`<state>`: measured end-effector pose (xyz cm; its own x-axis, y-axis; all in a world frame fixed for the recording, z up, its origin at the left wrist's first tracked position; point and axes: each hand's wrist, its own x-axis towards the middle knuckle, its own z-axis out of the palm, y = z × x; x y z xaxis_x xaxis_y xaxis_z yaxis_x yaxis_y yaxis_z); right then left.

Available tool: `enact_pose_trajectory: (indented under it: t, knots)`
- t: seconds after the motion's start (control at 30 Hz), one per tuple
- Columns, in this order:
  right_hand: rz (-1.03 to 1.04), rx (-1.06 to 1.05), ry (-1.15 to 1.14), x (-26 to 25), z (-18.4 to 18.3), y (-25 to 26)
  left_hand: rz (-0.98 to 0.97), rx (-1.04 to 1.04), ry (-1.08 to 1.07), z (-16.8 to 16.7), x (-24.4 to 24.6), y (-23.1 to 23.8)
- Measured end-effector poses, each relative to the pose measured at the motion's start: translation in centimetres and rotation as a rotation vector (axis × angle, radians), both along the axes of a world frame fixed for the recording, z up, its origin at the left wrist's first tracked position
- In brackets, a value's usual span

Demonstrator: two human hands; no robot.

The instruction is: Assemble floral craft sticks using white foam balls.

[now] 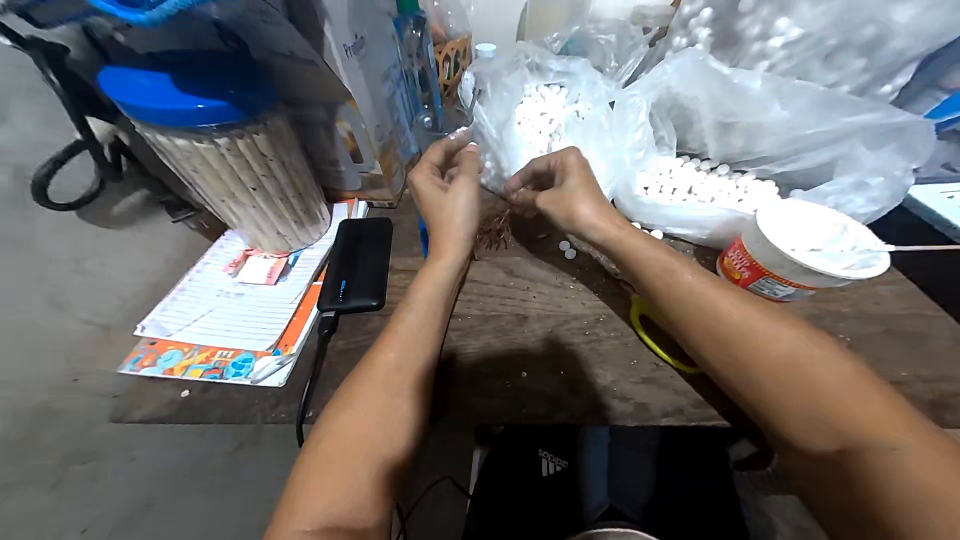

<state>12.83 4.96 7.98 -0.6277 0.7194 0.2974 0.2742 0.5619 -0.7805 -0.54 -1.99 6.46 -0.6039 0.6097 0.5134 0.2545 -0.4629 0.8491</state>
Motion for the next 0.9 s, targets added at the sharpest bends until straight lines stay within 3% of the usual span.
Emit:
enact_pose_trajectory:
  t: [0.17,0.37,0.47,0.63,0.9]
  knots:
    - [-0.006,-0.094,0.288,1.1,0.2,0.4,-0.037,-0.039,0.036,0.0,-0.1,0.0]
    - [-0.024,-0.077,0.388,0.9,-0.4,0.6,-0.314,-0.344,0.177,1.2,-0.1,-1.1]
    - [-0.053,-0.047,0.339,1.4,-0.3,0.7,-0.266,-0.330,0.329,1.0,-0.8,-1.1]
    - [-0.089,-0.058,0.347,2.6,0.0,0.9,-0.110,-0.339,0.282,1.7,-2.3,-1.4]
    - [-0.080,-0.115,0.428,2.9,-0.6,0.9,-0.063,-0.687,0.613,2.1,-1.8,-1.7]
